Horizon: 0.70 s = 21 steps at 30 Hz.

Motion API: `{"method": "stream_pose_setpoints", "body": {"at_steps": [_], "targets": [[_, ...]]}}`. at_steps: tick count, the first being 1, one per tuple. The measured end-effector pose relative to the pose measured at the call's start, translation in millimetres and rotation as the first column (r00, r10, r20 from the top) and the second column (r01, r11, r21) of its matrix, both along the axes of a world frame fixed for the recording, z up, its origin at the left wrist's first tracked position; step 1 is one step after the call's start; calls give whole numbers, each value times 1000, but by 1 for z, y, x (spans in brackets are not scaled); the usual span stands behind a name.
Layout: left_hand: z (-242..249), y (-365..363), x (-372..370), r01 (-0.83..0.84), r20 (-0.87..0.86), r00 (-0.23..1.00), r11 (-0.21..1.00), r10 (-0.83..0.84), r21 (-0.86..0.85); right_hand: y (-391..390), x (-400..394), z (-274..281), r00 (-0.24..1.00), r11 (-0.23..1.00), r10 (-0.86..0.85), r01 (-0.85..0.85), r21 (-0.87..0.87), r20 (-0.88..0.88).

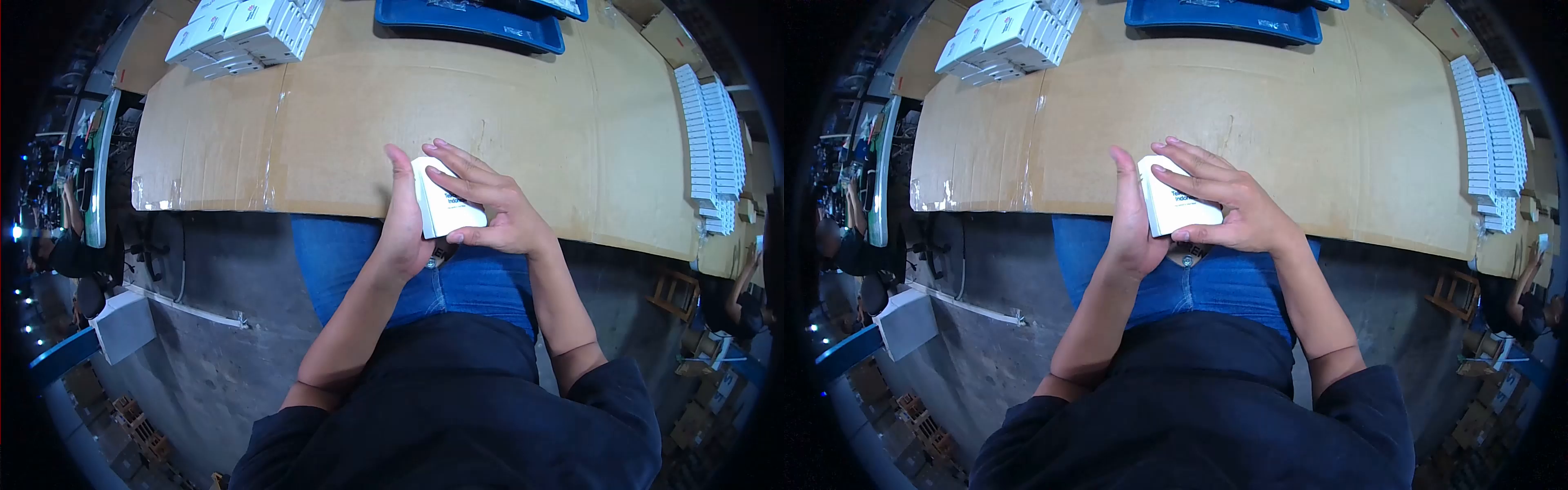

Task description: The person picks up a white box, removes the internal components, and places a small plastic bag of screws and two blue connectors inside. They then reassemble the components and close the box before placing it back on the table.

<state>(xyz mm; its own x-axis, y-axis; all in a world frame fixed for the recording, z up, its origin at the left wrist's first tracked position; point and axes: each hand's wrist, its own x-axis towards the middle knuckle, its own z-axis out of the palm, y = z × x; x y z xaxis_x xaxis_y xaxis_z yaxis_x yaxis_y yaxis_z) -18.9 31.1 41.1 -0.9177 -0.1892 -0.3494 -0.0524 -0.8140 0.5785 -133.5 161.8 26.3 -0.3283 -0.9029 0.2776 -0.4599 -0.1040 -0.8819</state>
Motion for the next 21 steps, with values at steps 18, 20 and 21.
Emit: {"method": "stream_pose_setpoints", "body": {"at_steps": [18, 20, 21], "targets": [[5, -14, 15, -14, -159, 985, 883, -69, -469, 16, 3, 7, 659, 941, -85, 299, -156, 748], [6, -15, 15, 13, -136, 985, 831, -106, -555, 18, 4, 4, 668, 937, -55, 292, -194, 742], [6, -15, 15, 13, -136, 985, 831, -107, -555, 18, 4, 4, 685, 931, -64, 304, -205, 726]]}}
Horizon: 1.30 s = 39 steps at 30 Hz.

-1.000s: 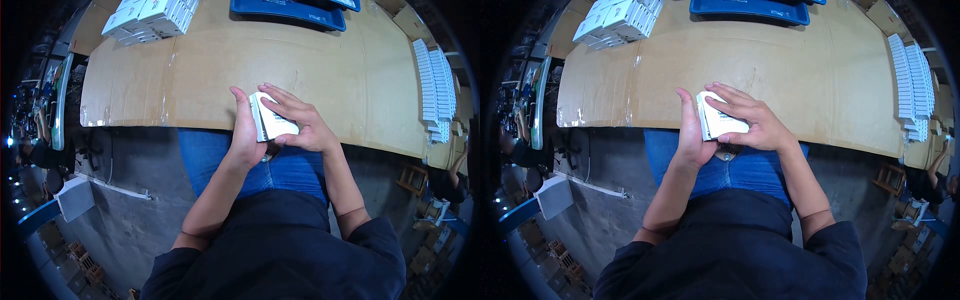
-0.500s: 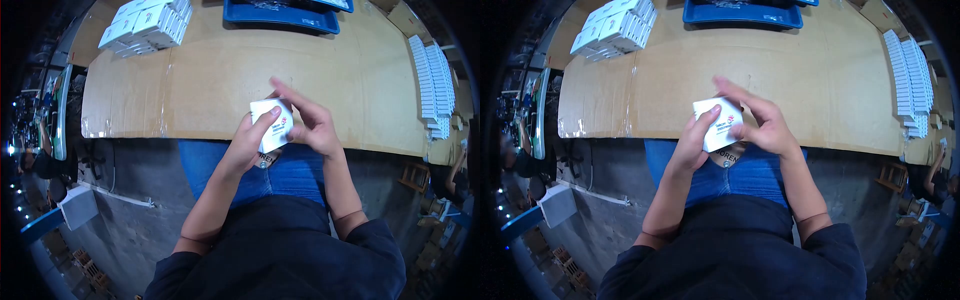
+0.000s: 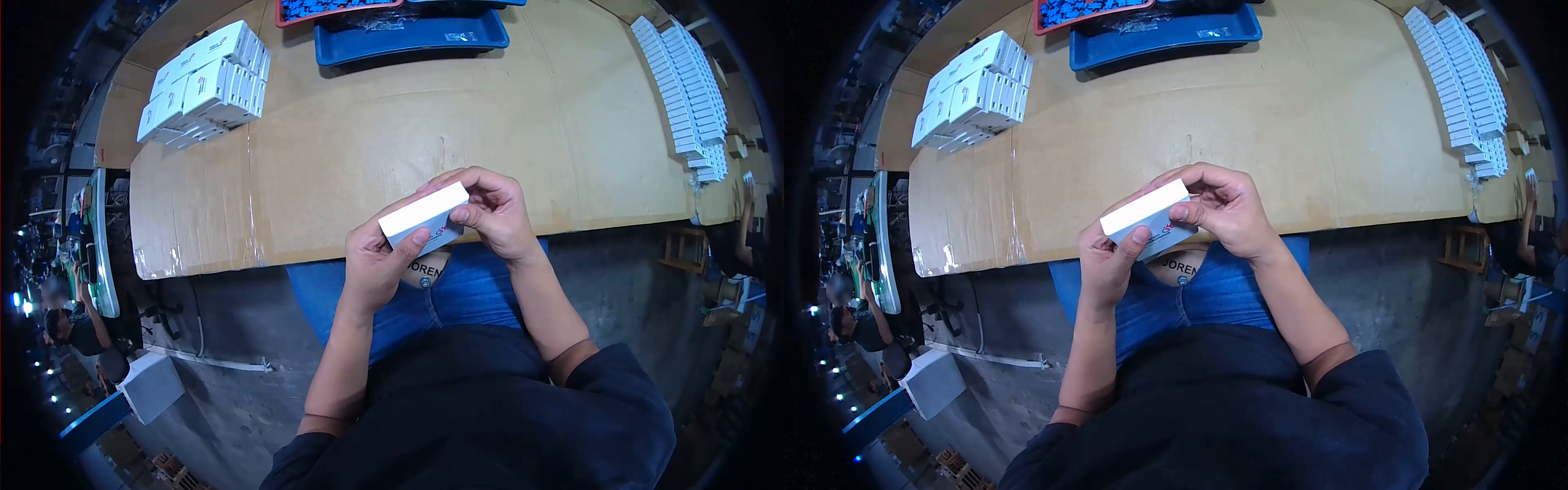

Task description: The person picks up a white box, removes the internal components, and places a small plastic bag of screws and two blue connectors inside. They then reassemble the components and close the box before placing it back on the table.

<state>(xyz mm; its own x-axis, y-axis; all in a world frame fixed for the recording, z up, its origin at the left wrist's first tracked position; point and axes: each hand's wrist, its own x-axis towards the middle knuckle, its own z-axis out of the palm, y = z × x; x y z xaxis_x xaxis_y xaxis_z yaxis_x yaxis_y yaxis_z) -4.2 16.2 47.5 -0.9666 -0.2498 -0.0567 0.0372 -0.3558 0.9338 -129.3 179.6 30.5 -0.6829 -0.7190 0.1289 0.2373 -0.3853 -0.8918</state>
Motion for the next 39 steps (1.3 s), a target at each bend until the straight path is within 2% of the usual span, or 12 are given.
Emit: {"method": "stream_pose_setpoints", "body": {"at_steps": [3, 7, 14, 16, 18, 20, 21, 22, 24, 26, 28, 39], "targets": [[-3, 2, -1, -19, -21, 1000, 998, 17, -63, 2, -3, -4, 1000, 999, -6, 6, 50, 4], [-14, 13, -11, -135, -2, 990, 968, 138, 212, -14, -5, -1, 978, 992, -36, 10, 125, 208], [-22, -1, -14, -254, 14, 962, 876, 273, 410, -17, 0, -25, 987, 983, -13, -16, 181, 157], [-23, -8, -19, -377, -48, 918, 905, 393, 196, -17, -2, -21, 991, 988, -42, 22, 152, 128], [-24, -20, -15, -382, -82, 914, 912, 396, 150, -17, -5, -17, 992, 991, -73, 61, 119, 100], [-22, -31, -10, -308, -116, 951, 884, 286, -350, -19, -7, -14, 973, 964, -108, 153, 219, -206], [-17, -33, -7, -227, -122, 974, 867, 192, -444, -19, -5, -9, 971, 953, -92, 151, 264, -222], [-15, -33, -6, -232, -123, 973, 865, 198, -445, -21, -1, -7, 971, 954, -87, 145, 263, -223], [-13, -31, -7, 9, 16, 1000, 944, -4, -330, -24, 6, -4, 994, 967, -94, 103, 235, -50], [-18, -28, -7, 1, 41, 999, 976, 8, -218, -25, 6, -5, 997, 974, -81, 83, 210, -16], [-18, -25, -8, -107, -101, 990, 986, 94, -132, -25, 3, -4, 998, 984, -58, 51, 171, 36], [-14, -19, 1, -65, -117, 992, 993, 54, -97, -13, 3, -2, 988, 972, -7, 44, 231, -157]]}}
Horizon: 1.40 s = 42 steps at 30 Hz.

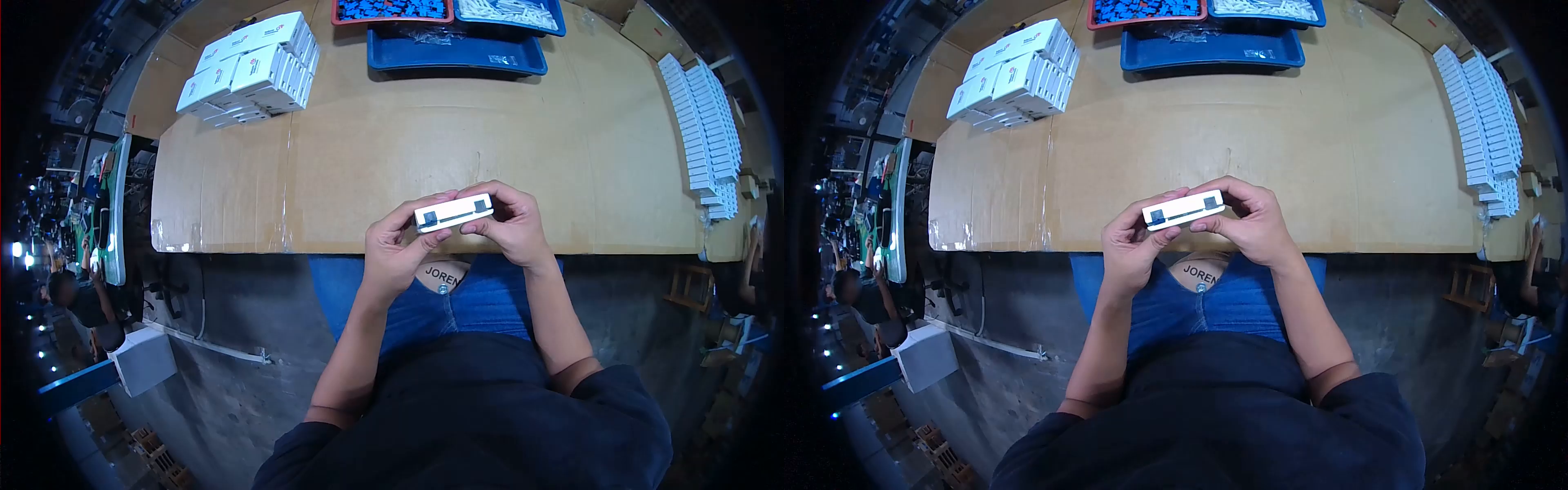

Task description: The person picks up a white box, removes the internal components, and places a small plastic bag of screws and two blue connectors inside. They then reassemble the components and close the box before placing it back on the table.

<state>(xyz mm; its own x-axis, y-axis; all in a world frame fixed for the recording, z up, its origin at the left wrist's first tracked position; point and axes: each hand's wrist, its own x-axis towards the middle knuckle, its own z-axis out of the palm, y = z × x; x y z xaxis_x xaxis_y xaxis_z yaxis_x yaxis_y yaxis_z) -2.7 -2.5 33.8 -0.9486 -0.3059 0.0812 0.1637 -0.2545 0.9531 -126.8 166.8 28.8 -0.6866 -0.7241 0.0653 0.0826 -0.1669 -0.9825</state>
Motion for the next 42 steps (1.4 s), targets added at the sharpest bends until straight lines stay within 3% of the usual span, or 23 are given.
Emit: {"method": "stream_pose_setpoints", "body": {"at_steps": [8, 10, 17, 23, 25, 26, 27, 28, 32, 36, 38, 42], "targets": [[-8, 2, -1, -2, -71, 997, 999, -1, -52, 3, 0, -1, 999, 1000, 0, 0, -1, -42], [-5, 4, -1, -15, -23, 1000, 1000, 16, 20, 3, -1, -1, 999, 1000, -9, 10, 6, -47], [-6, 4, -2, 4, -14, 1000, 999, -4, 38, 5, -2, -5, 998, 1000, -19, 20, 11, -61], [-4, 8, -5, -52, -38, 998, 996, 55, 70, 3, 0, -7, 999, 999, -41, 42, -32, 36], [-22, 5, -4, -63, 25, 998, 990, 60, 127, 4, -3, -11, 982, 995, -59, 72, -67, 179], [-29, 2, -2, -61, 118, 992, 988, 44, 144, 3, -4, -9, 982, 995, -60, 74, -68, 176], [-31, 0, -1, -57, 116, 992, 988, 41, 144, 0, -4, -7, 997, 998, -61, 61, 8, 47], [-31, -2, 1, -51, 128, 991, 997, 44, 49, -2, -4, -5, 995, 994, -51, 58, 87, -82], [-18, -1, 7, -49, 103, 992, 980, 70, -193, -1, 2, -2, 993, 993, 72, -63, 95, -95], [-9, -1, 11, -43, 115, 991, 984, 63, -173, -2, 0, -2, 983, 996, 85, -80, 34, -163], [-11, -3, 12, -28, 117, 991, 965, 60, -263, -2, -1, -2, 970, 995, 94, -84, 53, -223], [-8, 1, 5, -34, 153, 986, 971, 72, -235, -3, 0, -5, 985, 992, 111, -102, 77, -133]]}}
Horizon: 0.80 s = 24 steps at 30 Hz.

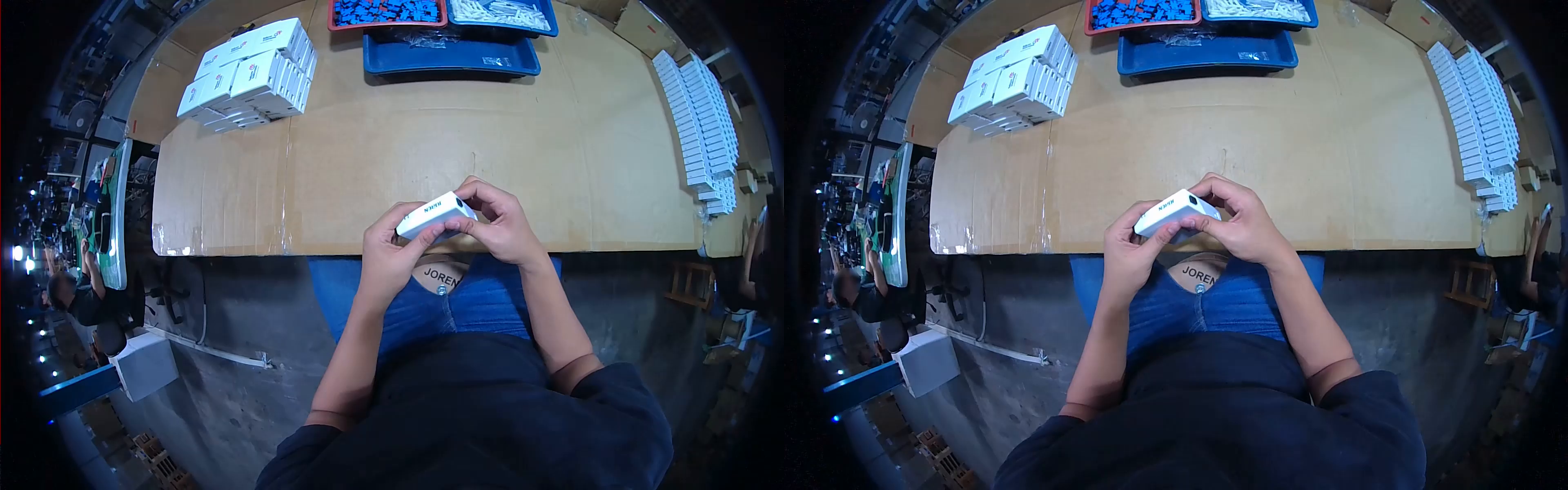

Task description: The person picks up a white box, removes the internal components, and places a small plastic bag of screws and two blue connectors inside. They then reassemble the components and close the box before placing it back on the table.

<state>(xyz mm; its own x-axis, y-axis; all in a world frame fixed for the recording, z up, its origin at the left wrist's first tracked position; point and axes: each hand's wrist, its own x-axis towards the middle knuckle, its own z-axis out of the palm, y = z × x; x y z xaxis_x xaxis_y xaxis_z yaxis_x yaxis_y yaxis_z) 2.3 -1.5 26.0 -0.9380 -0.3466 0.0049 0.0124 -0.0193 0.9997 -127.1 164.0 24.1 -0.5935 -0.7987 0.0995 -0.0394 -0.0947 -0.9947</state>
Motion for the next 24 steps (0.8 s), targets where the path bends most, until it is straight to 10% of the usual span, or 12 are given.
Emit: {"method": "stream_pose_setpoints", "body": {"at_steps": [5, 15, 21, 24], "targets": [[-12, 0, -4, -98, -2, 994, 913, 108, 396, -3, 7, -2, 939, 981, -104, 151, -121, 327], [-21, -2, 0, -22, -33, 999, 961, 32, 276, -2, 6, -2, 992, 997, -80, 81, -10, 99], [-30, -5, -9, -40, 11, 999, 968, 39, 249, -8, 4, -13, 958, 994, -107, 102, 34, 267], [-20, -10, -6, -58, 17, 998, 916, 55, 396, -6, 2, -17, 936, 962, -96, 174, -209, 338]]}}
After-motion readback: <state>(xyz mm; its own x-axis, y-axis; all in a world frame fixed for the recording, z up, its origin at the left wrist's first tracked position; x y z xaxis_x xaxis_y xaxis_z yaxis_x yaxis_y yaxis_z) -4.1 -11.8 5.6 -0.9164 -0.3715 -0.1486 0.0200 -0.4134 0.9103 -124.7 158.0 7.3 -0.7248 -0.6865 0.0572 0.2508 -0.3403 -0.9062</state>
